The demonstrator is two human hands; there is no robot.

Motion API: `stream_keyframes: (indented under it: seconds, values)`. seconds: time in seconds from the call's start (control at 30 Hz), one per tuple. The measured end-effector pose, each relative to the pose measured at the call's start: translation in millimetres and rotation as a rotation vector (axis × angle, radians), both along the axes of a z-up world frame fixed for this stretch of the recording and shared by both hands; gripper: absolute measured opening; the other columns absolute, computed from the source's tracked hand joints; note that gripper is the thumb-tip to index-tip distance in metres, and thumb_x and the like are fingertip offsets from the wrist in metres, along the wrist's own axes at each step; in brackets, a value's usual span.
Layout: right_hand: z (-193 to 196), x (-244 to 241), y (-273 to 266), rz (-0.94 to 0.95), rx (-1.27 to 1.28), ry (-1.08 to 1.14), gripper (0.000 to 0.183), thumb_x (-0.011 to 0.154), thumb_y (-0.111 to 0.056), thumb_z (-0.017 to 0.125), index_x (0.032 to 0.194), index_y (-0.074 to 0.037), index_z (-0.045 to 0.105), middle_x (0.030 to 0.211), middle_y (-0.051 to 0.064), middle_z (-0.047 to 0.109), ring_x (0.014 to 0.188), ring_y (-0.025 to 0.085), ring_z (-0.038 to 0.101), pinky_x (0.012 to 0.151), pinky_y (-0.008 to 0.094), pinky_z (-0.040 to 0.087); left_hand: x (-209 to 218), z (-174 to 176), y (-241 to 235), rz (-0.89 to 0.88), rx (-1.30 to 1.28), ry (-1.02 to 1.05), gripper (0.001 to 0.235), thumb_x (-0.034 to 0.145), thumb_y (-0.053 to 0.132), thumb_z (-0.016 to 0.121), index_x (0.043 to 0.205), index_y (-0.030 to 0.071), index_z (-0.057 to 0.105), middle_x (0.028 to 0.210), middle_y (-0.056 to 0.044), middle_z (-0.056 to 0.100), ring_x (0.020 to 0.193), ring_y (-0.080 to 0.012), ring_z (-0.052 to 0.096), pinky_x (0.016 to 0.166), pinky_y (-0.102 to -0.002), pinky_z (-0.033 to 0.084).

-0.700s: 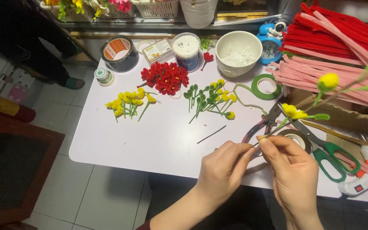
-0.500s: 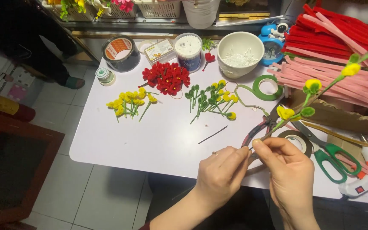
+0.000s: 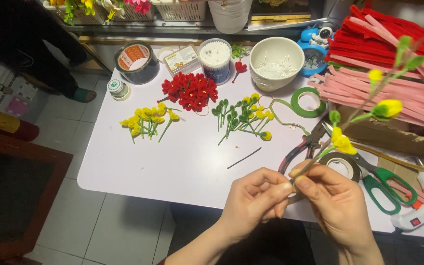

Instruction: Assembling artificial flower branches by attaching yellow flower heads to a stem using floral tape.

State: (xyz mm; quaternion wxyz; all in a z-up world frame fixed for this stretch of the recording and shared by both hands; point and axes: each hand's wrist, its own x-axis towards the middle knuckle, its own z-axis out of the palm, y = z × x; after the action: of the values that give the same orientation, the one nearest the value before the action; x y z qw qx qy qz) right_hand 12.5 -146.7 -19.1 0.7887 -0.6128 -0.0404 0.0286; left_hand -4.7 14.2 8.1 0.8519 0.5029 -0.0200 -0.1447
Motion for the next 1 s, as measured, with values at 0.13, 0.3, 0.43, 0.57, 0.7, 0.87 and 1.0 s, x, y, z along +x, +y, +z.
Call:
stream_keyframes:
  seconds: [0.13, 0.3, 0.43, 0.57, 0.7, 0.87, 1.0]
  values:
    - [11.3, 1.8, 5.7, 0.021, -0.144, -0.05, 0.012, 0.084, -0.009, 0.06, 0.084, 0.003, 0.063, 0.078, 0.01, 0.062, 0.069, 0.015, 0.058, 0.067, 0.024, 0.049, 5.0, -12.3, -3.3, -0.118, -0.334, 0.269, 0.011, 0.092, 0.012, 0.055, 0.084, 0.004, 0.054, 0.052, -0.007, 0.048, 0.035, -0.0025, 0.022, 0.032, -0.015, 0.013]
    - [12.9, 1.7, 16.6, -0.18, -0.34, 0.122, 0.008, 0.085, -0.007, 0.062, 0.089, 0.0, 0.062, 0.081, 0.005, 0.064, 0.075, 0.009, 0.057, 0.072, 0.02, 0.046, 8.3, -5.4, -5.1, 0.233, 0.579, -0.037, 0.017, 0.077, 0.024, 0.071, 0.088, 0.012, 0.064, 0.069, 0.003, 0.06, 0.062, -0.004, 0.052, 0.057, -0.018, 0.043]
    - [21.2, 2.2, 21.9, -0.197, -0.322, 0.14, 0.011, 0.084, -0.008, 0.063, 0.09, 0.001, 0.064, 0.082, 0.006, 0.065, 0.074, 0.01, 0.057, 0.073, 0.02, 0.046, 5.5, -9.7, -4.6, 0.402, 0.679, -0.4, 0.011, 0.083, 0.013, 0.066, 0.075, 0.009, 0.06, 0.068, 0.001, 0.063, 0.06, -0.0086, 0.056, 0.05, -0.021, 0.045]
    - [25.6, 3.2, 18.3, -0.081, -0.221, 0.132, 0.013, 0.083, -0.002, 0.06, 0.092, 0.005, 0.065, 0.088, 0.01, 0.066, 0.082, 0.014, 0.061, 0.077, 0.024, 0.051, 2.5, -4.5, -3.4, 0.369, 0.574, -0.478, 0.011, 0.09, 0.011, 0.058, 0.081, 0.005, 0.059, 0.062, -0.004, 0.06, 0.052, -0.0095, 0.054, 0.051, -0.02, 0.046]
    - [18.1, 1.6, 1.1, 0.059, -0.204, -0.006, 0.012, 0.083, -0.004, 0.059, 0.088, 0.006, 0.064, 0.09, 0.014, 0.063, 0.087, 0.019, 0.06, 0.08, 0.027, 0.049, 2.2, -0.1, 2.5, 0.013, 0.131, -0.014, 0.014, 0.09, 0.017, 0.059, 0.087, 0.004, 0.058, 0.054, -0.008, 0.055, 0.041, -0.0087, 0.039, 0.041, -0.018, 0.031]
    - [21.0, 1.6, 2.0, 0.012, -0.189, -0.058, 0.009, 0.084, -0.005, 0.06, 0.081, 0.003, 0.063, 0.078, 0.01, 0.059, 0.078, 0.016, 0.057, 0.074, 0.025, 0.046, 9.0, -11.9, -5.7, -0.213, -0.385, 0.298, 0.016, 0.094, 0.013, 0.054, 0.086, 0.0, 0.057, 0.055, -0.01, 0.052, 0.034, -0.0032, 0.025, 0.033, -0.014, 0.015]
    - [13.3, 0.3, 2.7, -0.192, -0.157, 0.153, 0.009, 0.08, -0.002, 0.064, 0.087, 0.004, 0.064, 0.081, 0.011, 0.067, 0.072, 0.014, 0.06, 0.069, 0.024, 0.05, 11.5, -4.5, -15.2, 0.036, 0.153, 0.123, 0.017, 0.089, 0.018, 0.06, 0.086, 0.001, 0.061, 0.064, -0.009, 0.062, 0.039, -0.0079, 0.04, 0.035, -0.018, 0.033]
